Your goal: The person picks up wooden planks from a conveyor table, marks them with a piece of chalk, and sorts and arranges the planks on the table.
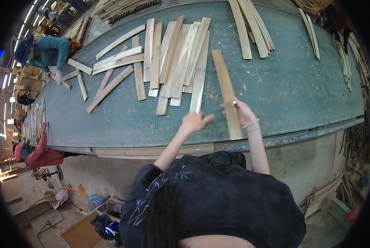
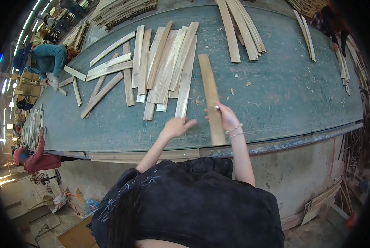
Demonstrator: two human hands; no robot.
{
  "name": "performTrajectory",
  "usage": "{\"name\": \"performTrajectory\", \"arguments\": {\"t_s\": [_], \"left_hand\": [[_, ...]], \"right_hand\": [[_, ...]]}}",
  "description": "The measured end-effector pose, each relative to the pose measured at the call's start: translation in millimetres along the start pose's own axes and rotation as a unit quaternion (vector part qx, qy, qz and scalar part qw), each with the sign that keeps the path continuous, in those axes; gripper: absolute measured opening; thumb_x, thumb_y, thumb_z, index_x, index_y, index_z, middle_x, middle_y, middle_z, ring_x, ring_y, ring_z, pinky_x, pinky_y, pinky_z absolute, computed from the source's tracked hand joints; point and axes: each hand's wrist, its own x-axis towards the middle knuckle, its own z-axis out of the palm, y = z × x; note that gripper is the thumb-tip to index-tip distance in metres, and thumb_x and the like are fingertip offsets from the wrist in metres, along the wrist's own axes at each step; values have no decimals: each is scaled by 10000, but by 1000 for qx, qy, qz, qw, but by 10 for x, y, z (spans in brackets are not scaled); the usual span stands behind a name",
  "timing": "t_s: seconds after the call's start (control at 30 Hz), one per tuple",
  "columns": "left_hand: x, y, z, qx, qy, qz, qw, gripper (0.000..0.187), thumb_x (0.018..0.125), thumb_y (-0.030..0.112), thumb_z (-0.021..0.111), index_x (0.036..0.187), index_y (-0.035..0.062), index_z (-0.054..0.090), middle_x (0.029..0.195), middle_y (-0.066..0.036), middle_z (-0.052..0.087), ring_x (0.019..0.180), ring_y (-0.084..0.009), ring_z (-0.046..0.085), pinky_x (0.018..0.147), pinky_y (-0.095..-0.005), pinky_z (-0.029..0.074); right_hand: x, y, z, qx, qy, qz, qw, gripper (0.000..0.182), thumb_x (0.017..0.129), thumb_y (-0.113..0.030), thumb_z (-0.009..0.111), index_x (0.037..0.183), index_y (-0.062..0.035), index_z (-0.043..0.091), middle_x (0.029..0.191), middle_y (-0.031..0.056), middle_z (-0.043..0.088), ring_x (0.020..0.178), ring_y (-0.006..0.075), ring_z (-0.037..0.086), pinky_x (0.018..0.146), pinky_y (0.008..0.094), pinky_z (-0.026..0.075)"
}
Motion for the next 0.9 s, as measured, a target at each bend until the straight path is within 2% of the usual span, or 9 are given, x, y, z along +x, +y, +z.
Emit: {"name": "performTrajectory", "arguments": {"t_s": [0.13, 0.3, 0.33, 0.37, 0.43, 0.57, 0.7, 0.77, 0.9], "left_hand": [[227, -153, 300, 89, 349, -103, 927, 721, 732, 482, 529, 1224, 7, 298, 856, -165, 567, 722, -292, 566, 618, -342, 464], [250, -273, 167, -279, 125, 73, 949, 565, 816, 351, 472, 1214, -8, 295, 887, -135, 531, 717, -222, 558, 601, -349, 474], [193, -243, 145, -566, -37, 164, 807, 511, 865, 348, 375, 1225, -3, 285, 891, -103, 529, 742, -175, 534, 653, -334, 464], [101, -200, 154, -568, -38, 163, 806, 511, 865, 348, 375, 1225, -3, 285, 891, -103, 529, 742, -175, 534, 653, -334, 464], [-314, 39, -55, -800, -151, 237, 530, 472, 888, 347, 315, 1220, 12, 303, 885, -76, 520, 761, -168, 540, 741, -322, 452], [-430, 130, 114, -831, -176, 265, 457, 555, 866, 447, 276, 1225, 23, 294, 938, -85, 501, 807, -166, 520, 801, -334, 419], [-445, 130, 321, -802, -168, 244, 519, 747, 752, 602, 261, 1226, 26, 286, 966, -74, 477, 782, -163, 496, 794, -362, 397], [-321, 62, 503, -841, -251, 284, 387, 677, 769, 588, 268, 1136, 26, 356, 990, -100, 481, 845, -191, 513, 820, -395, 405], [-503, 173, 409, -887, -219, 148, 378, 544, 801, 511, 365, 1056, 31, 382, 956, -108, 502, 840, -179, 532, 779, -360, 444]], "right_hand": [[-406, -120, -162, -333, 158, -62, 928, 327, 850, -324, 420, 875, -8, 501, 861, 165, 564, 710, 269, 570, 622, 321, 472], [-612, -4, -115, -399, 179, -104, 893, 316, 849, -313, 430, 824, -7, 505, 881, 136, 552, 788, 224, 531, 703, 331, 430], [-650, 29, -107, -414, 185, -111, 885, 315, 849, -310, 432, 811, -7, 506, 886, 129, 549, 808, 213, 521, 723, 334, 419], [-683, 68, -95, -429, 188, -116, 876, 314, 849, -308, 435, 799, -6, 507, 891, 121, 546, 827, 202, 511, 743, 336, 409], [-686, 143, -46, -455, 191, -129, 860, 314, 849, -302, 440, 773, -6, 509, 901, 107, 541, 866, 180, 492, 783, 341, 387], [-584, -12, 447, 24, 64, -72, 995, 282, 861, -323, 424, 736, -78, 484, 1027, 115, 521, 891, 196, 496, 775, 312, 390], [-324, 63, 598, 66, -32, -14, 997, 261, 852, -344, 436, 748, -108, 477, 1027, 108, 520, 897, 200, 494, 776, 332, 390], [-223, 133, 633, -3, 36, -56, 998, 275, 847, -353, 443, 753, -98, 480, 1028, 117, 519, 911, 203, 486, 778, 328, 383], [-142, 214, 588, -103, 216, -168, 956, 266, 842, -331, 465, 766, -78, 492, 781, 54, 584, 651, 105, 526, 581, 201, 402]]}}
